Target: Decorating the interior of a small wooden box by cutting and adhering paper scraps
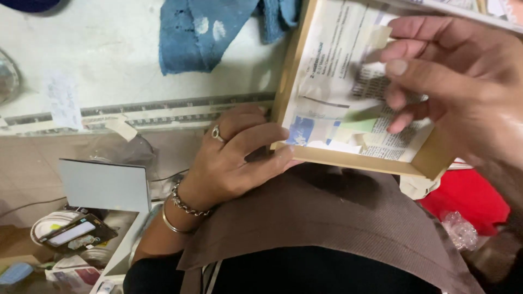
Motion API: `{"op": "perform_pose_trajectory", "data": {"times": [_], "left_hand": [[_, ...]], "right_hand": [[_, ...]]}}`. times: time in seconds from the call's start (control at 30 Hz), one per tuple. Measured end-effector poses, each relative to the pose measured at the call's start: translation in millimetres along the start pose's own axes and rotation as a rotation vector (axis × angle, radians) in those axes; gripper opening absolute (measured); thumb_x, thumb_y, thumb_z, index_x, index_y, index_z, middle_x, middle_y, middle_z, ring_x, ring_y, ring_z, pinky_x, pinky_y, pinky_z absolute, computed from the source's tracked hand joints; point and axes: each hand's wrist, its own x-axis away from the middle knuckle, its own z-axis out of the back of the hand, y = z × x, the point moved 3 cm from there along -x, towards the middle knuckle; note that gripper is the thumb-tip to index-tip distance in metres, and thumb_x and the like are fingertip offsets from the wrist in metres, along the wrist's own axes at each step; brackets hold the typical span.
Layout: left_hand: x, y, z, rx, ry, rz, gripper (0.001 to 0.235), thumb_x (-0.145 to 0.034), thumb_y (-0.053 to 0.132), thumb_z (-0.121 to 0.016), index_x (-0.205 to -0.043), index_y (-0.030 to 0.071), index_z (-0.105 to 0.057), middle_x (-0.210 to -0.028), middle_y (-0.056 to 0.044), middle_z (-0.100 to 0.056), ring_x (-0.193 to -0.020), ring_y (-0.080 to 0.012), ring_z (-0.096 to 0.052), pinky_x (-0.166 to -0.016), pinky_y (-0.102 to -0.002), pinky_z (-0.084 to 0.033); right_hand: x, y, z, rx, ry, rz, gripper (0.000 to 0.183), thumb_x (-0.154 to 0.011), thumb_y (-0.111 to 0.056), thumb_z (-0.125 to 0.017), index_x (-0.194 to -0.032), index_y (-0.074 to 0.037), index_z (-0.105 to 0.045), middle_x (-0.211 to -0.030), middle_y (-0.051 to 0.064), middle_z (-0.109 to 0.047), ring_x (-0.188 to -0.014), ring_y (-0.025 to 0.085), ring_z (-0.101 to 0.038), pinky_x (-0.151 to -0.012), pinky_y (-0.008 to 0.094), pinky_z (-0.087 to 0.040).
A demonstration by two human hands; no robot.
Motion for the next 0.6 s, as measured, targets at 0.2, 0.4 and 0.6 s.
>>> {"op": "perform_pose_trajectory", "data": {"times": [0.2,0.4,0.6], "left_hand": [[-4.0,3.2,0.5,-0.166,-0.007,-0.092,0.033,-0.083,0.020,-0.083,-0.099,0.008,-0.057,-0.096,-0.008,-0.055,-0.082,-0.0234,-0.050,-0.077,-0.040,-0.057],[-0.8,3.6,1.2,-0.130,0.005,-0.079,0.022,-0.088,0.012,-0.073,-0.100,0.009,-0.054,-0.098,-0.009,-0.056,-0.082,-0.0239,-0.052,-0.080,-0.044,-0.057],[0.6,3.6,0.5,-0.083,0.020,-0.045,0.015,-0.086,0.008,-0.073,-0.092,0.004,-0.060,-0.099,-0.008,-0.054,-0.084,-0.0243,-0.048,-0.078,-0.045,-0.057]], "right_hand": [[-9.9,3.8,-2.4,0.214,0.026,0.105,0.011,-0.103,-0.002,-0.056,-0.104,0.006,-0.049,-0.064,0.014,-0.048,-0.036,0.016,-0.038,-0.036,0.025,-0.043],[-9.1,14.7,-4.8,0.017,0.200,0.097,0.012,-0.101,-0.013,-0.055,-0.089,-0.012,-0.054,-0.065,0.002,-0.049,-0.044,0.009,-0.045,-0.040,0.020,-0.047],[2.7,17.5,-7.1,0.037,0.108,0.205,0.017,-0.102,-0.032,-0.046,-0.110,-0.019,-0.039,-0.101,-0.005,-0.047,-0.096,0.005,-0.056,-0.083,0.022,-0.059]]}}
